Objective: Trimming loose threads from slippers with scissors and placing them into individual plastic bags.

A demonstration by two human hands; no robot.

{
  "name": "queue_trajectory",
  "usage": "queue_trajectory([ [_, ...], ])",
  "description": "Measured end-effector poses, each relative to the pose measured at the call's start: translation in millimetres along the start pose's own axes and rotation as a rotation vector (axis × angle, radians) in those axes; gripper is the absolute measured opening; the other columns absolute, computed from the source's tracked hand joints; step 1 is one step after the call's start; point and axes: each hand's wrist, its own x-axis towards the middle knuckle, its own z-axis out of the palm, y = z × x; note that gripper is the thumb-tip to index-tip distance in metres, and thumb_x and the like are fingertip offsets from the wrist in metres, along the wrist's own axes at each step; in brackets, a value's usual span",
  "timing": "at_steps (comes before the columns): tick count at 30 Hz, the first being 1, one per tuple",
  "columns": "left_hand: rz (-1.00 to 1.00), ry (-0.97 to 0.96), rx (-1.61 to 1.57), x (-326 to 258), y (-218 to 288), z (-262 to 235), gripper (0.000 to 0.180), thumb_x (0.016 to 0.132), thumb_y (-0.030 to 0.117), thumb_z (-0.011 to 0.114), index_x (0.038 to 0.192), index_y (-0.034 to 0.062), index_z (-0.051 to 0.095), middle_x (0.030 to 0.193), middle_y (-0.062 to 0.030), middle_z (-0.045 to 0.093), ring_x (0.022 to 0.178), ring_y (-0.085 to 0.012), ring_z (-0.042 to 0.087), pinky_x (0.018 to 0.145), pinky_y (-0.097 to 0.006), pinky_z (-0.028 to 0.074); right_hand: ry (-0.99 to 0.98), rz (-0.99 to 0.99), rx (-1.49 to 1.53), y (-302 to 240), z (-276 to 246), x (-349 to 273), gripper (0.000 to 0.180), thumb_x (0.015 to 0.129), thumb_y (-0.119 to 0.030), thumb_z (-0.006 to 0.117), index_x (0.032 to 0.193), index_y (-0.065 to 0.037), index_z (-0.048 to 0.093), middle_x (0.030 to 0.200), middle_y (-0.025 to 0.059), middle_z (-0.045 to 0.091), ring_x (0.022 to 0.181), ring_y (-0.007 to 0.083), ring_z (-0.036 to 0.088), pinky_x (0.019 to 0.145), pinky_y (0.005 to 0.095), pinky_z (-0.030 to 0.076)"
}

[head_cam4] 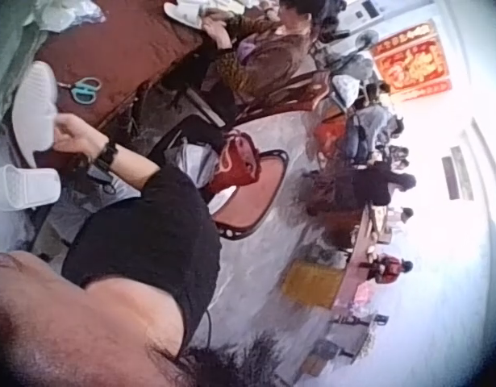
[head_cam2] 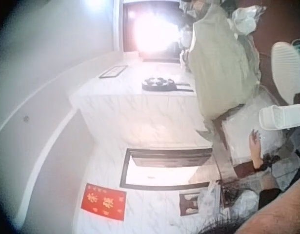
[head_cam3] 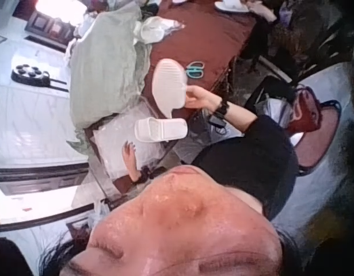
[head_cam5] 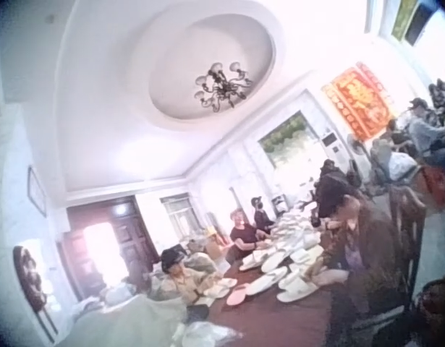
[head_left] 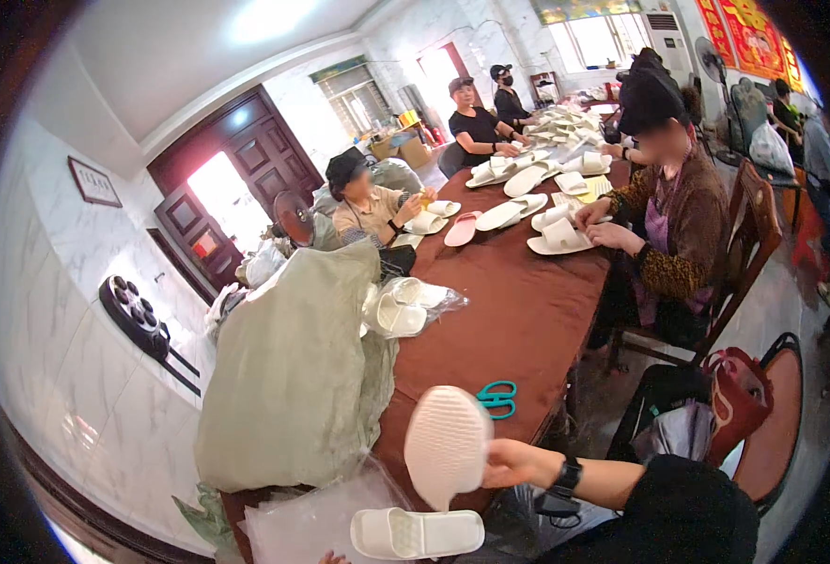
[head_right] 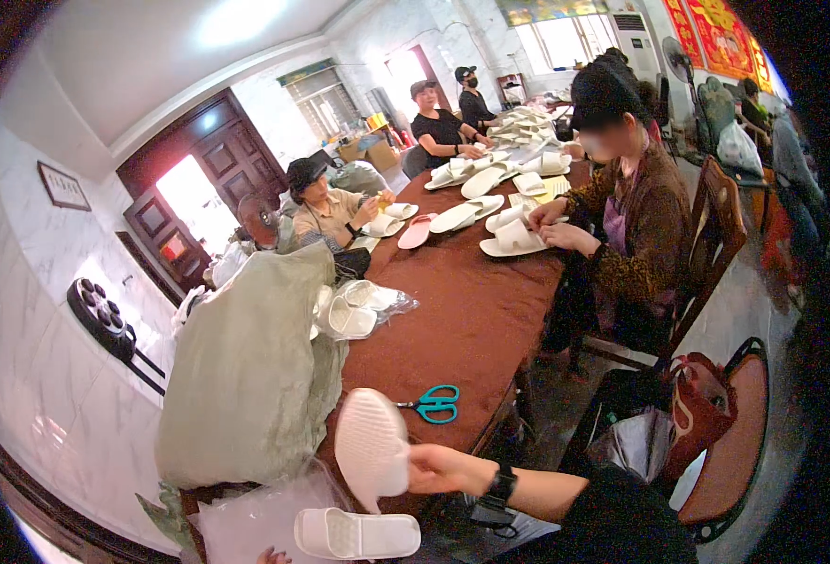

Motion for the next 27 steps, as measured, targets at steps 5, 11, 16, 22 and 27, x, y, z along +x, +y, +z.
queue_trajectory([
  [5, -0.131, -0.123, 0.502, 61, -41, 21, 0.036, 0.090, 0.023, 0.053, 0.114, -0.0038, 0.052, 0.100, -0.0147, 0.060, 0.092, -0.0243, 0.056, 0.080, -0.036, 0.045, 0.671, -0.186, 0.016, 39, 49, -60, 0.040, 0.091, -0.044, 0.039, 0.098, -0.011, 0.060, 0.085, 0.0029, 0.062, 0.062, 0.0137, 0.046, 0.049, 0.0262, 0.035],
  [11, -0.159, -0.182, 0.327, 60, -10, 17, 0.037, 0.088, 0.027, 0.055, 0.110, -0.0026, 0.053, 0.093, -0.0113, 0.059, 0.083, -0.0194, 0.054, 0.073, -0.032, 0.045, 0.786, -0.155, 0.021, 59, 41, -86, 0.041, 0.091, -0.046, 0.038, 0.092, -0.012, 0.060, 0.080, 0.0024, 0.059, 0.061, 0.0143, 0.044, 0.054, 0.0271, 0.036],
  [16, -0.275, -0.018, -0.102, 40, 30, 19, 0.037, 0.089, 0.025, 0.056, 0.113, -0.0029, 0.051, 0.093, -0.0088, 0.058, 0.079, -0.0154, 0.053, 0.069, -0.028, 0.045, 0.395, -0.109, 0.218, 57, -5, -73, 0.043, 0.093, -0.043, 0.034, 0.100, -0.008, 0.058, 0.090, 0.0050, 0.058, 0.073, 0.0179, 0.048, 0.061, 0.0311, 0.039],
  [22, -0.299, 0.037, -0.553, -8, 54, 32, 0.037, 0.092, 0.016, 0.051, 0.123, -0.0038, 0.043, 0.108, -0.0133, 0.058, 0.092, -0.0210, 0.058, 0.075, -0.032, 0.049, 0.412, -0.450, -1.149, 79, 29, -56, 0.051, 0.093, -0.045, 0.035, 0.124, -0.007, 0.050, 0.121, 0.0101, 0.054, 0.108, 0.0279, 0.050, 0.085, 0.0423, 0.044],
  [27, -0.187, 0.122, -0.738, -35, 45, 30, 0.042, 0.093, 0.016, 0.050, 0.128, -0.0022, 0.037, 0.119, -0.0174, 0.053, 0.106, -0.0251, 0.054, 0.086, -0.037, 0.047, 0.513, -0.313, -1.035, 77, 52, -54, 0.054, 0.092, -0.046, 0.037, 0.125, -0.005, 0.048, 0.123, 0.0110, 0.053, 0.111, 0.0266, 0.049, 0.088, 0.0413, 0.042],
])
